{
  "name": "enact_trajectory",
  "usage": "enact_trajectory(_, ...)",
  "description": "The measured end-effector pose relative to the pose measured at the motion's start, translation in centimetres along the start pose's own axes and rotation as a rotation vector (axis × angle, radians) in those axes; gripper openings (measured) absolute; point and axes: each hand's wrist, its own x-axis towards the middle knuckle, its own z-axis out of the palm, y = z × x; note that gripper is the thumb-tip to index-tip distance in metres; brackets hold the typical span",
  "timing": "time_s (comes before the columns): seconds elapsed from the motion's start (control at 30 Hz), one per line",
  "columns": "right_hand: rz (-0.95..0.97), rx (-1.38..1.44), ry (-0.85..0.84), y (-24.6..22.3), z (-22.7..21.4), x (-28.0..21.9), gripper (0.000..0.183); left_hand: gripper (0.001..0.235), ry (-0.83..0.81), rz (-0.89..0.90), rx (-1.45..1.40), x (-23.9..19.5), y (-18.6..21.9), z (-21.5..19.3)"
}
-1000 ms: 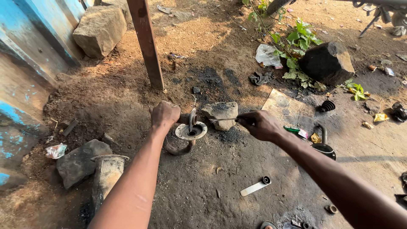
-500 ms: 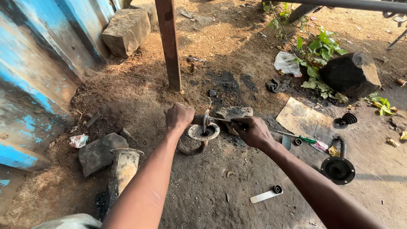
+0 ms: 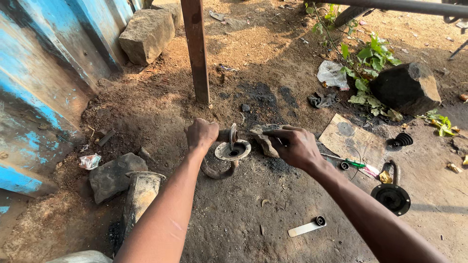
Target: The person uses a wire brush to scrub the inside of a metal part, likely a motorcycle part, placed on a stone. They repeatedly scrub and rotate the part to clean different sections.
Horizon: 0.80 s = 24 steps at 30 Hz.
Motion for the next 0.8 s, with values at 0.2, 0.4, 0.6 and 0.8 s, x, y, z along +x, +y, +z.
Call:
enact_trajectory(0.2,0.018,0.037,-0.050,-2.5,-1.0,-0.1,0.022,0.034,0.028,0.008,0.046,-0.1,-0.3,0.1)
enact_trajectory(0.4,0.015,0.374,-0.109,-2.8,0.0,-0.3,0.028,0.031,-0.010,-0.019,-0.011,-0.4,-0.2,-0.5)
enact_trajectory(0.6,0.173,0.290,-0.197,-3.2,1.8,0.4,0.025,0.029,-0.094,0.045,0.029,-2.5,2.7,-0.8)
enact_trajectory(0.8,0.192,0.193,-0.189,-2.9,2.7,1.0,0.021,0.026,-0.099,0.054,0.064,-3.1,4.1,-1.1)
